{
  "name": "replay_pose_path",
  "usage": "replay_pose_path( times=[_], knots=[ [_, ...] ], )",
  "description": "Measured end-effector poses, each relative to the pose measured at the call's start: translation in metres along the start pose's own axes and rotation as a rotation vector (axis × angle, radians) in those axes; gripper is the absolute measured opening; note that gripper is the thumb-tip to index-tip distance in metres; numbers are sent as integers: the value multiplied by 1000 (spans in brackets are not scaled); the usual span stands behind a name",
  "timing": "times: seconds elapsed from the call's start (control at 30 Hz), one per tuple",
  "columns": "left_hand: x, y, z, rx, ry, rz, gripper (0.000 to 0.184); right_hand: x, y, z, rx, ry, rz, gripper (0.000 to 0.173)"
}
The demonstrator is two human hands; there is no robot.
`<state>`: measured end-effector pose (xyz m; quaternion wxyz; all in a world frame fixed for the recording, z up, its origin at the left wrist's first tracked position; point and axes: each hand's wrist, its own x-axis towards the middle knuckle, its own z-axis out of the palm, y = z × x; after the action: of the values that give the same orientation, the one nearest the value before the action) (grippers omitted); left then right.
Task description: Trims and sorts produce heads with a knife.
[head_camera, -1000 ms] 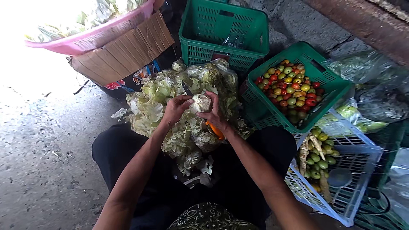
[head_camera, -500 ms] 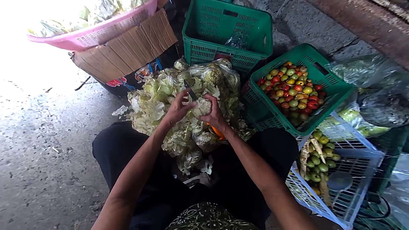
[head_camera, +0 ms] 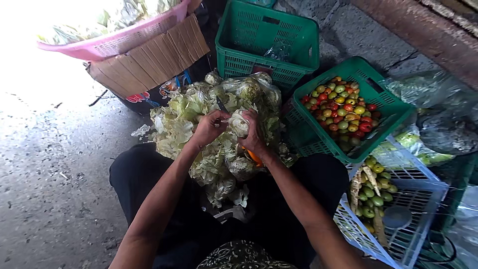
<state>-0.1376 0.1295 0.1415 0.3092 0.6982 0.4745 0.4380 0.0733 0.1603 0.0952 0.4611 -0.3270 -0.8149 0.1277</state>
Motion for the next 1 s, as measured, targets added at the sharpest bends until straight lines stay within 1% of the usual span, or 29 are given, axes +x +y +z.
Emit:
replay_pose_path(
  times=[0.03, 0.1, 0.2, 0.3, 0.37, 0.4, 0.43, 0.5, 0.53, 0.57, 0.6, 0.67, 0.7, 0.8, 0.83, 0.87, 0.93, 0.97, 1.0],
  knots=[
    [-3, -3, 0, 49, 8, 49, 23, 0, -1, 0, -17, -6, 6, 85],
    [-7, -5, 1, 74, 71, 55, 19, -1, -2, 0, 21, -31, 45, 90],
    [0, 0, 6, 47, 212, -103, 12, 1, -11, -1, 173, -140, 199, 100],
    [4, 1, 1, 142, 253, -224, 14, 0, -20, 0, 409, -177, 382, 100],
    [6, 1, -5, 173, 195, -360, 18, -1, -22, 0, 550, -155, 534, 97],
    [6, 1, -6, 131, 145, -423, 23, -2, -21, -1, 607, -147, 590, 97],
    [5, 1, -5, 50, 77, -474, 32, -3, -19, -2, 655, -138, 635, 96],
    [3, 2, 1, -156, -41, -512, 54, -5, -17, -2, 744, -123, 669, 96],
    [2, 1, 5, -224, -73, -490, 59, -4, -18, -3, 779, -126, 677, 96],
    [2, -1, 10, -267, -65, -445, 57, -2, -21, -4, 793, -140, 689, 95],
    [2, -2, 12, -284, -41, -412, 50, 0, -23, -6, 779, -175, 704, 94],
    [3, -2, 14, -262, 22, -387, 29, 6, -29, -13, 691, -305, 756, 90],
    [3, -2, 13, -221, 38, -394, 26, 7, -30, -14, 655, -360, 790, 89],
    [3, -1, 13, -19, 57, -391, 28, 4, -26, -11, 612, -441, 829, 93],
    [2, -3, 15, 20, 77, -394, 29, 3, -27, -10, 625, -437, 836, 91],
    [2, -5, 15, 26, 107, -424, 31, 2, -28, -10, 664, -423, 853, 88],
    [3, -5, 12, -20, 164, -553, 36, 2, -31, -10, 799, -374, 925, 78],
    [5, -4, 8, 6, 191, -599, 36, 3, -32, -10, 861, -334, 968, 76],
    [7, -4, 4, 78, 188, -609, 36, 4, -31, -9, 887, -284, 1002, 74]
  ],
)
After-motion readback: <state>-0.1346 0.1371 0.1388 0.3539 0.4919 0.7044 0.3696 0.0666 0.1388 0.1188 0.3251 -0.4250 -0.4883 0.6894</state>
